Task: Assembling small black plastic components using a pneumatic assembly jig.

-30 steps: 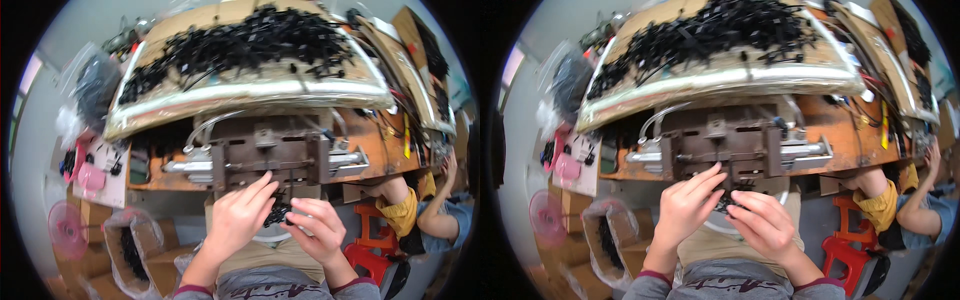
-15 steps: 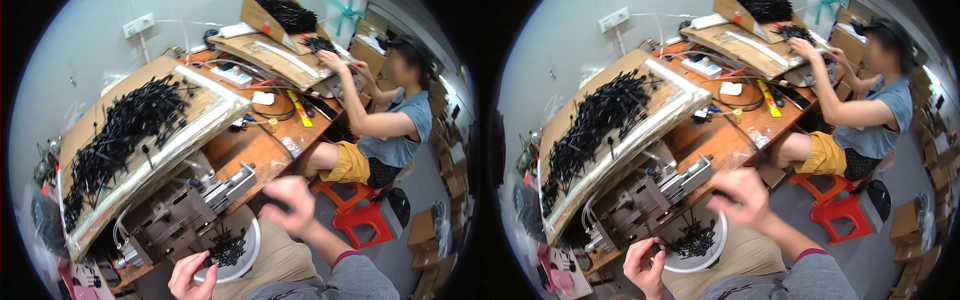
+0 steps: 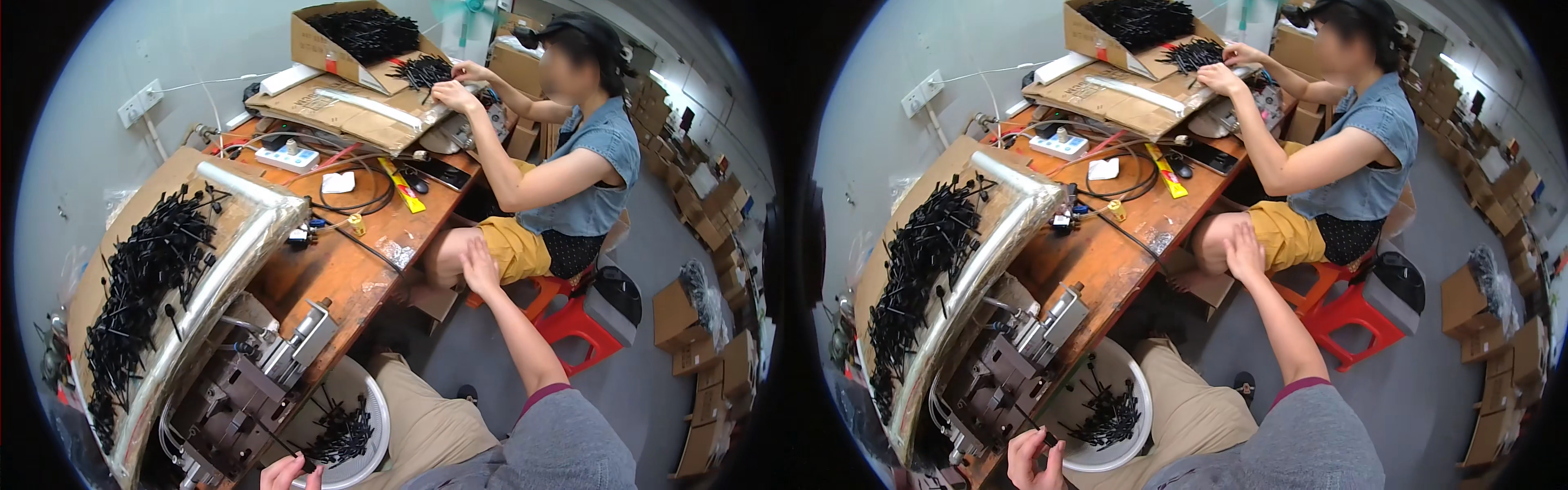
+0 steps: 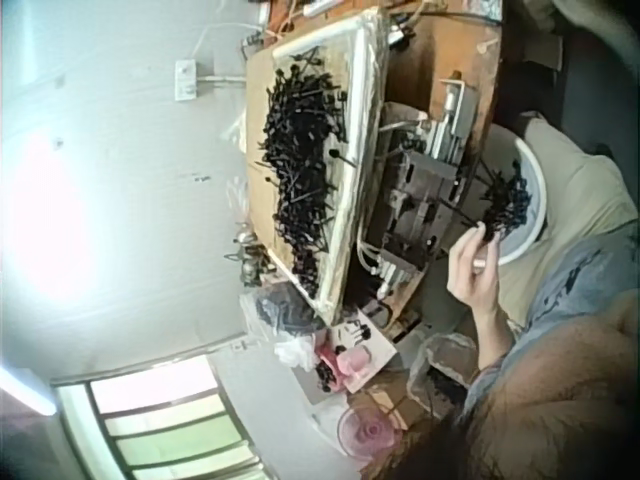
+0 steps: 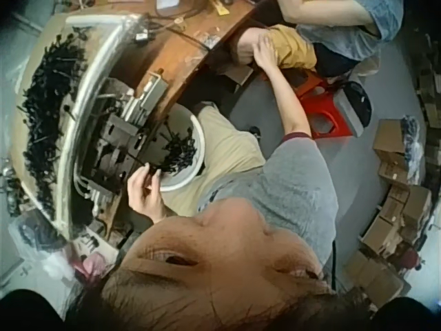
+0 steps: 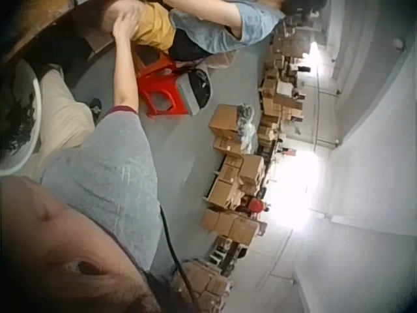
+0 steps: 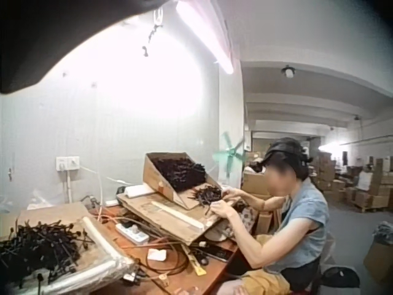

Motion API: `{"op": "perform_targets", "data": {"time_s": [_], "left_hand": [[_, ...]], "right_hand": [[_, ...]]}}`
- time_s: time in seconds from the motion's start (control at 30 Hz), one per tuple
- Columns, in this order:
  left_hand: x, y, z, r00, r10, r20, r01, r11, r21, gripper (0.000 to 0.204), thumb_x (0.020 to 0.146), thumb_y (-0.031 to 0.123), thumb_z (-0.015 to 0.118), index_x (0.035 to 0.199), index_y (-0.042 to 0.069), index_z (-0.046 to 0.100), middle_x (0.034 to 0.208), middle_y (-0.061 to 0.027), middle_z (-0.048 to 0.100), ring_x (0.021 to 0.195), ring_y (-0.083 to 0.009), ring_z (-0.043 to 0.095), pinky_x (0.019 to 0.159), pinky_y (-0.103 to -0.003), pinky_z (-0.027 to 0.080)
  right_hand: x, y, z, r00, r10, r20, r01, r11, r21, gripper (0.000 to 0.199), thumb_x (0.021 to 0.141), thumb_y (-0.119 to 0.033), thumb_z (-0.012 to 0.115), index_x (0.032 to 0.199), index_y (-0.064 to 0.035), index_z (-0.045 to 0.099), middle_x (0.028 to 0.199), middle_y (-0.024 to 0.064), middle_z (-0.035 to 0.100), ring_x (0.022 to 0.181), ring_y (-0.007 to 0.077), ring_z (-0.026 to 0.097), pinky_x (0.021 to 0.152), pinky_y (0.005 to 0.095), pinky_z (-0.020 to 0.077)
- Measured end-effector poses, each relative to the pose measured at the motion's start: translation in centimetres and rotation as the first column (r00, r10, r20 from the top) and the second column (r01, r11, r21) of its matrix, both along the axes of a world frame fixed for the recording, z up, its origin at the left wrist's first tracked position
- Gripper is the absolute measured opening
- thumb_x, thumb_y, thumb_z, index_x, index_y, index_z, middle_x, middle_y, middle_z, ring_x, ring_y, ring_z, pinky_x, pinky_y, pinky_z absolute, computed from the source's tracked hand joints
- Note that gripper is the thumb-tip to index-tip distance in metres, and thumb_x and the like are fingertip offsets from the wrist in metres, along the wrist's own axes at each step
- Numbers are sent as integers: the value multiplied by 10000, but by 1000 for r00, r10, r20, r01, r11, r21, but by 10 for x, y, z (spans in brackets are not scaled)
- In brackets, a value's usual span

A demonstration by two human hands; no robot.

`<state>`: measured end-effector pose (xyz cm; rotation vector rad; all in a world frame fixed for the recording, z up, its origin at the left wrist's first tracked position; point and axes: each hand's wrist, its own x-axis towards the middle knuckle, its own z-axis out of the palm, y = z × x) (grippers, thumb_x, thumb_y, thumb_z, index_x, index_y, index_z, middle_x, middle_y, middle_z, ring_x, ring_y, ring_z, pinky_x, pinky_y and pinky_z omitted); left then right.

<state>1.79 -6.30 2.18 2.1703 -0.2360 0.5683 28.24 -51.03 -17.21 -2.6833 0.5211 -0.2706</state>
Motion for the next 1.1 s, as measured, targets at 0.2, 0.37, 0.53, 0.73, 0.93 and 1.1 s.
{"op": "perform_targets", "data": {"time_s": [0.2,0.37,0.53,0.73,0.93,1.1], "left_hand": [[1,0,2,999,-38,-5,38,999,6,321,809,-55,753,1116,0,674,1067,-125,640,732,-120,578,653,-237,483],[0,3,-9,998,-32,-45,31,999,-39,311,815,-56,744,1113,-1,676,1086,-133,654,771,-135,606,636,-242,492],[2,-4,-5,999,-41,-1,41,998,40,323,779,-32,782,1085,3,687,1053,-153,685,857,-188,662,655,-247,511],[6,-3,-7,999,-45,1,45,998,46,320,772,-37,783,1075,1,688,1047,-166,693,876,-215,673,687,-267,525],[7,-7,-10,995,-92,32,91,995,30,320,761,-71,775,1063,-4,695,1026,-163,706,854,-213,681,662,-262,531],[6,-7,-7,995,-94,35,92,994,64,313,773,-70,765,1070,-10,688,1038,-168,708,896,-250,692,706,-295,552]], "right_hand": [[-14,-17,-24,972,65,227,-62,998,-21,619,919,-306,592,1456,-79,383,1575,142,268,1464,297,232,1116,515,288],[-26,-14,-27,955,141,261,-107,984,-140,705,853,-232,667,1462,-61,355,1559,172,280,1439,319,280,1118,465,304],[-47,-6,-35,924,182,337,-156,982,-104,717,831,-184,688,1456,-60,358,1534,203,299,1417,356,304,1120,469,303],[-73,50,-14,892,273,361,-292,956,-2,723,805,-157,710,1444,-91,377,1484,182,349,1346,382,366,1098,466,336],[-64,71,27,802,149,578,-346,905,248,632,920,-174,617,1467,-57,321,1404,191,423,1264,322,458,1059,423,383],[-44,60,95,673,-153,724,-460,681,571,587,1029,-256,454,1524,-74,196,1246,153,518,931,177,608,828,309,506]]}}
